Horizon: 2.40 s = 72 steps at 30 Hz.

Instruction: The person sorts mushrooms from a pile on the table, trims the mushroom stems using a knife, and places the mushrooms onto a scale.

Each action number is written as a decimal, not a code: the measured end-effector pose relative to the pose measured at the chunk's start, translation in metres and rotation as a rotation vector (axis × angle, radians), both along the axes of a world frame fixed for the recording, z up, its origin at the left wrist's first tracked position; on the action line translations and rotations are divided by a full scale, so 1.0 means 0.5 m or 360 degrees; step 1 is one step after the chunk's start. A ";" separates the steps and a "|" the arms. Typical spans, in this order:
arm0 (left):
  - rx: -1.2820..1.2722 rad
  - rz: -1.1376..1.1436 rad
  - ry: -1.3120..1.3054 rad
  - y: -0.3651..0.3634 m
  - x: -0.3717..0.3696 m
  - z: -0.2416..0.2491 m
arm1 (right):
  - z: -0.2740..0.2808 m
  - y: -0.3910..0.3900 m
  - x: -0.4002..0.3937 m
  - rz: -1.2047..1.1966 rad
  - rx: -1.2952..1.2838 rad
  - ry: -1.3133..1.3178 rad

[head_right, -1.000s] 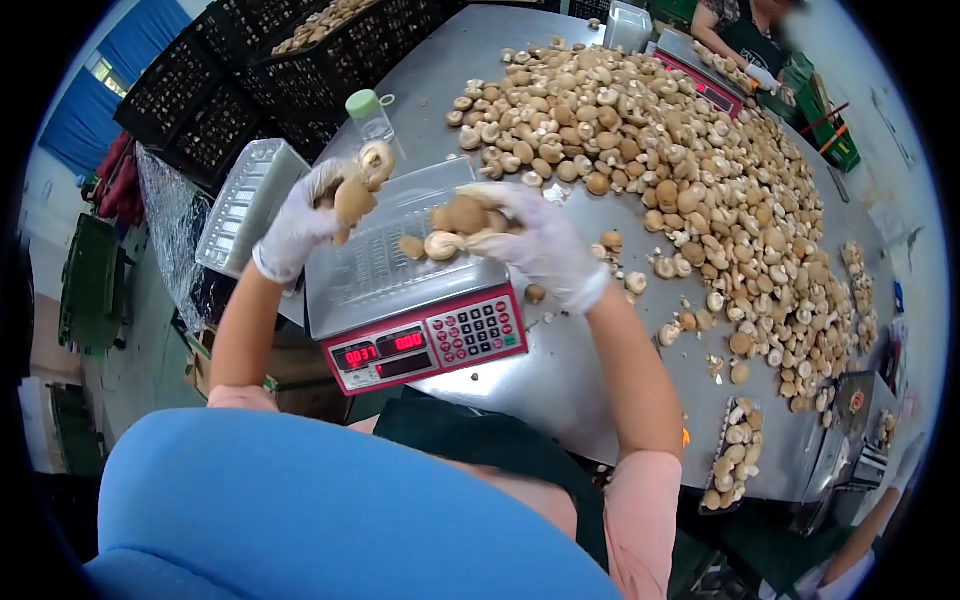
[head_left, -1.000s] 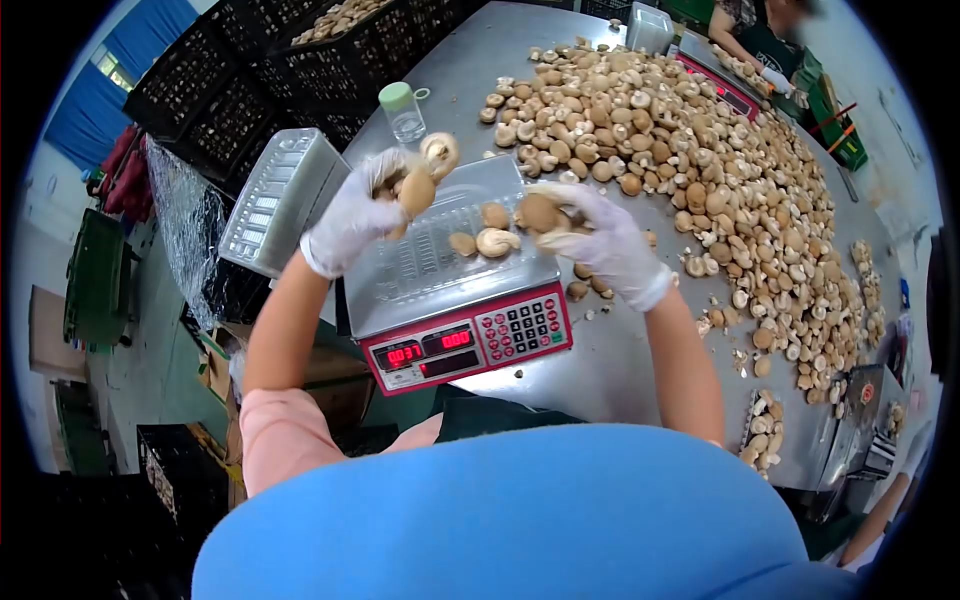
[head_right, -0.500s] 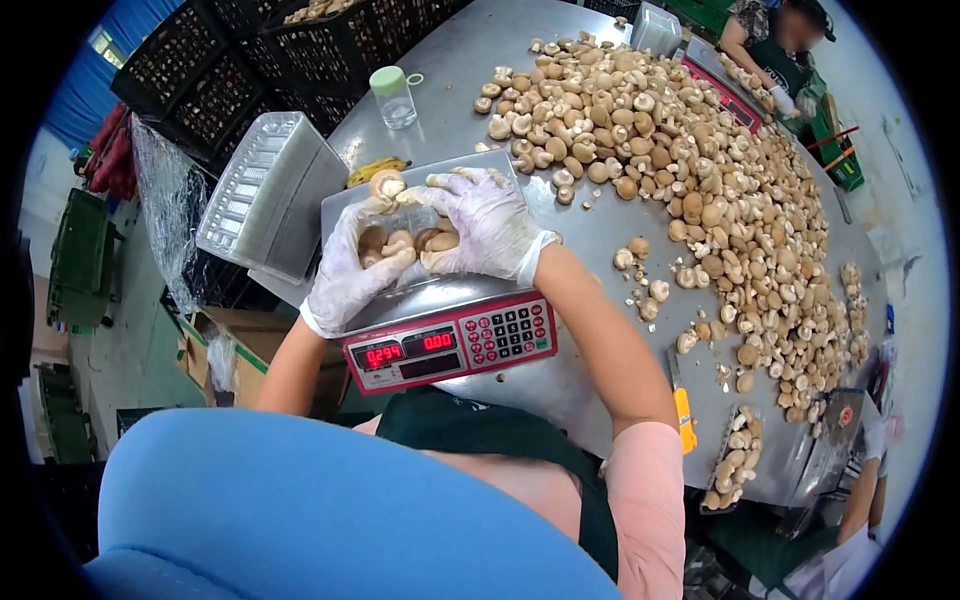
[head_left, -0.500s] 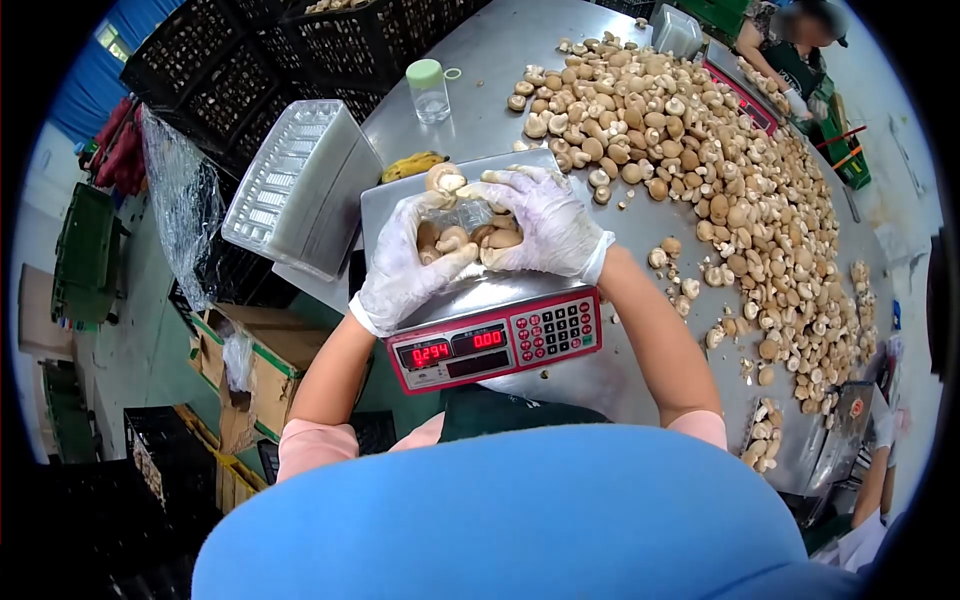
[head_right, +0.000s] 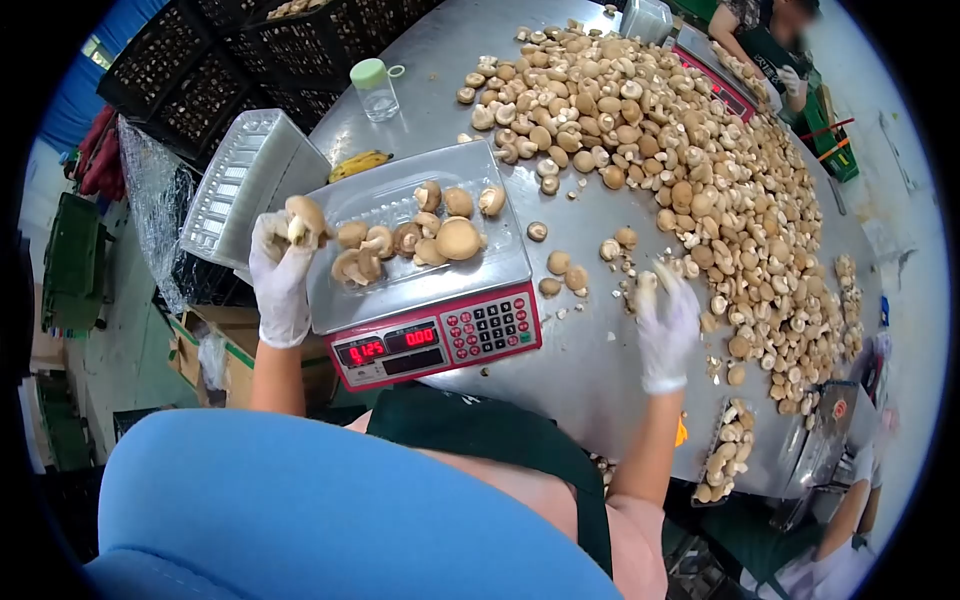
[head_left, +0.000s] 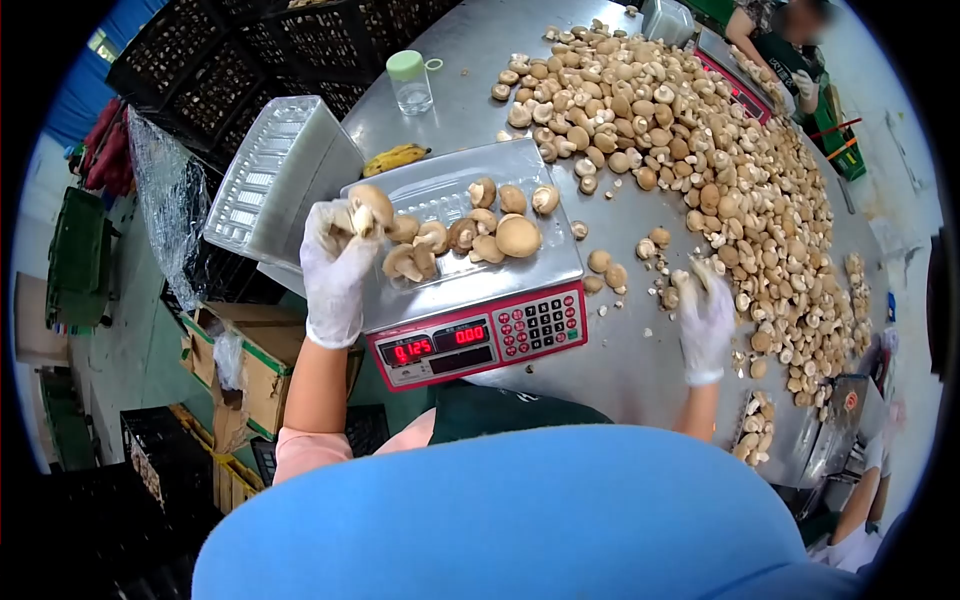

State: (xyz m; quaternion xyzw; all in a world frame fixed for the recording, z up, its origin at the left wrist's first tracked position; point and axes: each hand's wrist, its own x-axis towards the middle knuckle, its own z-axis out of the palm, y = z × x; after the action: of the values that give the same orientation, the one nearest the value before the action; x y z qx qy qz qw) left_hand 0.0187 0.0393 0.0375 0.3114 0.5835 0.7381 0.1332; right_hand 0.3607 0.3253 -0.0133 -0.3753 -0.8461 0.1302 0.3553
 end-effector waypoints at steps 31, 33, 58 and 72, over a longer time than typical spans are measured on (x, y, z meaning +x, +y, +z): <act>-0.0547 -0.1679 -0.1418 0.194 0.379 -0.194 | -0.056 -0.230 0.146 -0.0090 -0.0656 0.0096; -0.0580 -0.1661 -0.1425 0.189 0.365 -0.182 | -0.046 -0.230 0.150 0.0228 -0.0800 -0.0335; -0.0430 -0.1230 -0.0802 0.131 0.266 -0.091 | -0.138 -0.177 0.238 -0.0154 -0.1096 0.0060; -0.1582 -0.1353 0.2207 0.102 0.362 -0.144 | -0.135 -0.187 0.147 0.0056 -0.0852 -0.0119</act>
State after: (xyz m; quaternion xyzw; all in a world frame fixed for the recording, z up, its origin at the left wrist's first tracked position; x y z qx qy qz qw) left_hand 0.1996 0.0904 -0.0348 0.7736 0.6174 -0.0537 0.1319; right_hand 0.4344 0.2316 -0.0808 -0.4456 -0.8006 0.3414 0.2096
